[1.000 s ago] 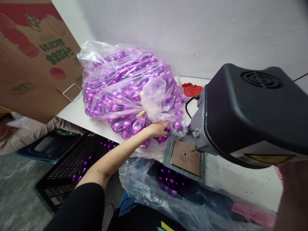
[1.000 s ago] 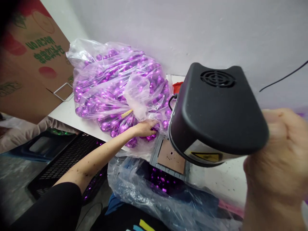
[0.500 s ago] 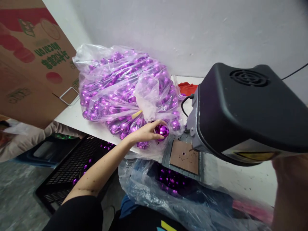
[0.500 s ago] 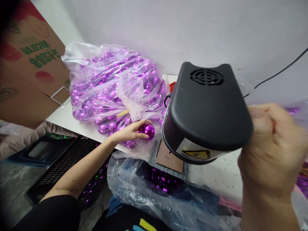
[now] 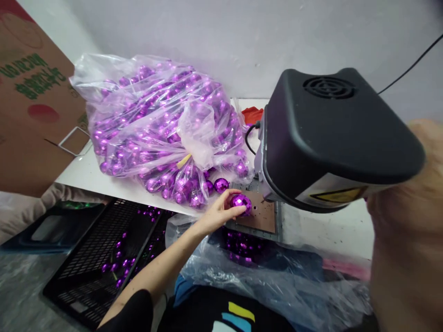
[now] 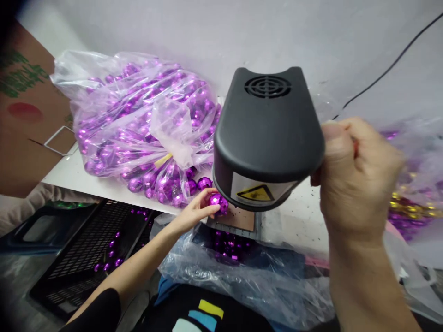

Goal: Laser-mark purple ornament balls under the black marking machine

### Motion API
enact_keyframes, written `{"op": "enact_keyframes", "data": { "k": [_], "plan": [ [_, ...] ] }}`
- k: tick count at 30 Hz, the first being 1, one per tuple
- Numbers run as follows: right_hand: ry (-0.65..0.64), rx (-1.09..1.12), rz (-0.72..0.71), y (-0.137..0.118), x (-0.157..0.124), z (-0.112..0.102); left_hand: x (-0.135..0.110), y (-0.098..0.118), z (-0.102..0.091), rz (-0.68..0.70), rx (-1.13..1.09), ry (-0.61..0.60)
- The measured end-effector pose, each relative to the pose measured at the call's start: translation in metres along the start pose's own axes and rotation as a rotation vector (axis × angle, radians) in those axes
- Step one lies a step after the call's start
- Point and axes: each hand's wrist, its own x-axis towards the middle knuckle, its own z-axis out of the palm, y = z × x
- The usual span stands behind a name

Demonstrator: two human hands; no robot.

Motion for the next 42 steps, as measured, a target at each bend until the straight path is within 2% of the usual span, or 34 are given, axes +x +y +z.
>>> {"op": "enact_keyframes", "data": {
  "k": [4,8,11,15,21,26,32,42],
  "plan": [
    [0.023,0.091,0.012,-0.001,0.002,0.002,0.012,-0.02,0.02,0.123,0.228,0.134],
    [0.029,0.099,0.021,-0.002,0.003,0.003,0.022,-0.032,0.022,0.17,0.355,0.187],
    [0.04,0.1,-0.002,-0.002,0.003,0.003,0.026,-0.038,0.02,0.178,0.463,0.191],
    [0.045,0.101,0.005,0.0,0.004,0.004,0.028,-0.043,0.022,0.264,0.609,0.194],
    [0.048,0.086,0.0,-0.002,0.003,0.003,0.031,-0.035,0.031,0.398,0.785,0.157],
    [0.045,0.077,0.004,-0.002,0.004,0.003,0.034,-0.034,0.034,0.425,0.782,0.132],
    [0.067,0.135,-0.048,0.008,0.004,0.004,0.037,-0.051,0.037,0.466,0.73,0.144],
    [0.005,0.091,-0.072,0.003,0.002,-0.003,0.033,-0.048,0.04,0.38,0.551,0.086]
  ]
}}
